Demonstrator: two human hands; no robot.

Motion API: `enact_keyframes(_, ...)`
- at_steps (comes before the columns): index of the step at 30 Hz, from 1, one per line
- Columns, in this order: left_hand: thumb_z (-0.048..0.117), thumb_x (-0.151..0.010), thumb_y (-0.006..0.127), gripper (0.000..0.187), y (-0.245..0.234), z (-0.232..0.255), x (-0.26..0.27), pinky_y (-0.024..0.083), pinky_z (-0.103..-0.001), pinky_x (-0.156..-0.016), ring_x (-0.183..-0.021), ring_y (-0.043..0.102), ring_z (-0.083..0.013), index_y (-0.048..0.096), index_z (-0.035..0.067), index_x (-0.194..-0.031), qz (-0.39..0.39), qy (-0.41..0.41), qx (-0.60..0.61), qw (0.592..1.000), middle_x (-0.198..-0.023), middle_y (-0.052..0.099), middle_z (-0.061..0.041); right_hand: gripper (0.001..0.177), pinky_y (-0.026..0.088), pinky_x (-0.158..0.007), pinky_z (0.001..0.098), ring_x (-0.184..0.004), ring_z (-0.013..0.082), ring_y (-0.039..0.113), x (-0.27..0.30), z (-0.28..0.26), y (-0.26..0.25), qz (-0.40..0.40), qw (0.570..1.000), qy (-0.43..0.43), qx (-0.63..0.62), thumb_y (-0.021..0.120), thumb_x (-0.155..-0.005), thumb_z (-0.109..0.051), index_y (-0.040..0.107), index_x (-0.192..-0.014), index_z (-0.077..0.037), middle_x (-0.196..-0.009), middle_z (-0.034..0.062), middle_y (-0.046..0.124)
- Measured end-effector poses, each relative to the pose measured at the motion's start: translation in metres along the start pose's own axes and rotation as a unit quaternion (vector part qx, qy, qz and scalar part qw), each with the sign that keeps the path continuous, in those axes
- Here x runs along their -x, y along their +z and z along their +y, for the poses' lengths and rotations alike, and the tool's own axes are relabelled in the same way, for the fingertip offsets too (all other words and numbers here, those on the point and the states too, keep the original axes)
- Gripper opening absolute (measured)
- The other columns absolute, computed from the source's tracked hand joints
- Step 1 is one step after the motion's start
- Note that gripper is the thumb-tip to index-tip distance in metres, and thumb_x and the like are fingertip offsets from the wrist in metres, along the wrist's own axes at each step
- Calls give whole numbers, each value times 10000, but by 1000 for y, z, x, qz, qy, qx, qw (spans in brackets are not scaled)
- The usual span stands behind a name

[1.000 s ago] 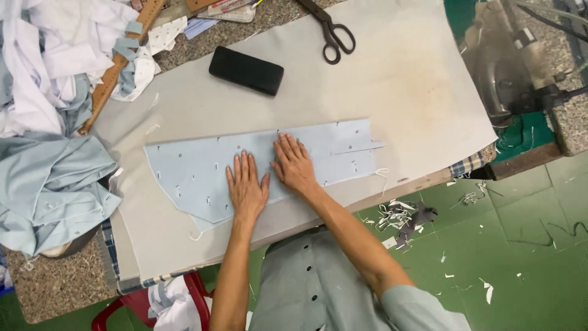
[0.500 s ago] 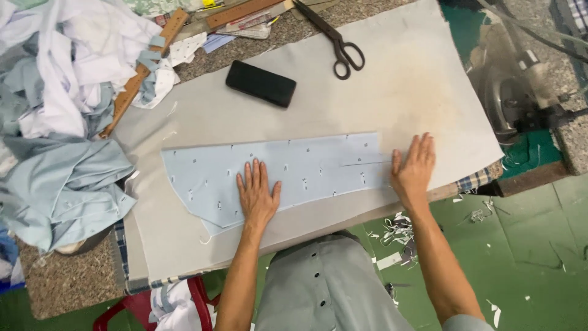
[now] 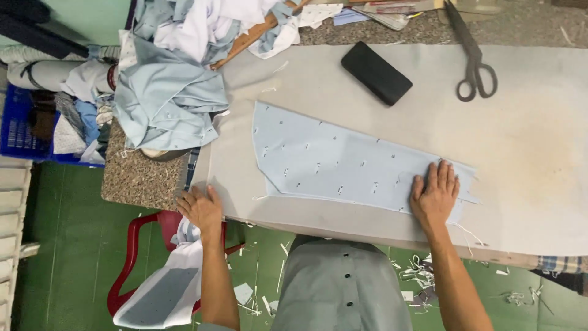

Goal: The person irons a light blue fabric piece on a worktable using a steam iron and a black pressing block. They repeatedly smooth the fabric, flip it over, and press different sections to remove wrinkles.

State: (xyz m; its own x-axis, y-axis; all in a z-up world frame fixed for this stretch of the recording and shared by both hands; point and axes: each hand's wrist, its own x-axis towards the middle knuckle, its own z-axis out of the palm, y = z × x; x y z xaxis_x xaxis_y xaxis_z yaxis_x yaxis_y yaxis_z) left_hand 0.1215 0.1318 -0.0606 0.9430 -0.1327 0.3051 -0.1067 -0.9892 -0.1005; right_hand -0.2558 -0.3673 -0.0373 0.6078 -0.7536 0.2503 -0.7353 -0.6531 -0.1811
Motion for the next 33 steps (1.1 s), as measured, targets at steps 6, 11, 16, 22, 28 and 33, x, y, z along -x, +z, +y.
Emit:
enact_keyframes(6, 475, -937, 715, 311, -39, 84, 4, 483, -402, -797, -939, 633, -247, 765, 186, -1039, -5, 80, 250, 965, -1038, 660, -10, 605, 144, -1248, 503, -1552, 349, 331, 3, 7, 7, -46, 998, 22, -30, 418, -1138, -471, 598, -1515, -34, -1649, 194, 465)
enact_keyframes(11, 447, -826, 779, 345, -41, 155, -1, 450, -461, -824, -980, 594, -342, 722, 130, -949, -121, 46, 286, 949, -1002, 607, -87, 566, 161, -1230, 520, -1526, 386, 349, 0, 7, 6, -27, 998, 0, -48, 471, -1117, -398, 590, -1505, -3, -1633, 229, 463)
enact_keyframes(16, 366, -797, 786, 217, -38, 168, -9, 457, -465, -826, -962, 622, -325, 718, 170, -863, -160, 56, 342, 924, -972, 624, -46, 565, 162, -1231, 518, -1529, 381, 350, 1, 5, 3, -26, 999, 9, -44, 479, -1113, -403, 595, -1497, -6, -1627, 234, 469)
enact_keyframes(22, 233, -879, 772, 297, -89, 168, -17, 535, -374, -588, -634, 697, -257, 619, 49, -1056, -264, -51, 482, 834, -789, 743, -143, 563, 170, -1225, 506, -1528, 366, 362, 0, 1, -2, -33, 998, 17, -45, 466, -1114, -419, 613, -1487, -24, -1623, 216, 479)
enact_keyframes(28, 347, -925, 730, 497, -107, 143, -18, 567, -494, -659, -760, 731, -391, 598, -2, -1254, -275, -32, 396, 876, -792, 721, -205, 542, 172, -1223, 509, -1522, 373, 367, 1, 6, 6, -17, 999, 1, -46, 505, -1114, -387, 627, -1474, 1, -1616, 230, 492)
enact_keyframes(33, 249, -982, 697, 219, -103, 123, -8, 576, -433, -696, -795, 729, -326, 713, 67, -1101, -28, 95, 305, 947, -862, 692, -112, 532, 197, -1211, 508, -1511, 369, 385, 2, 8, 7, 0, 999, -10, -43, 527, -1103, -372, 651, -1461, 1, -1607, 218, 515)
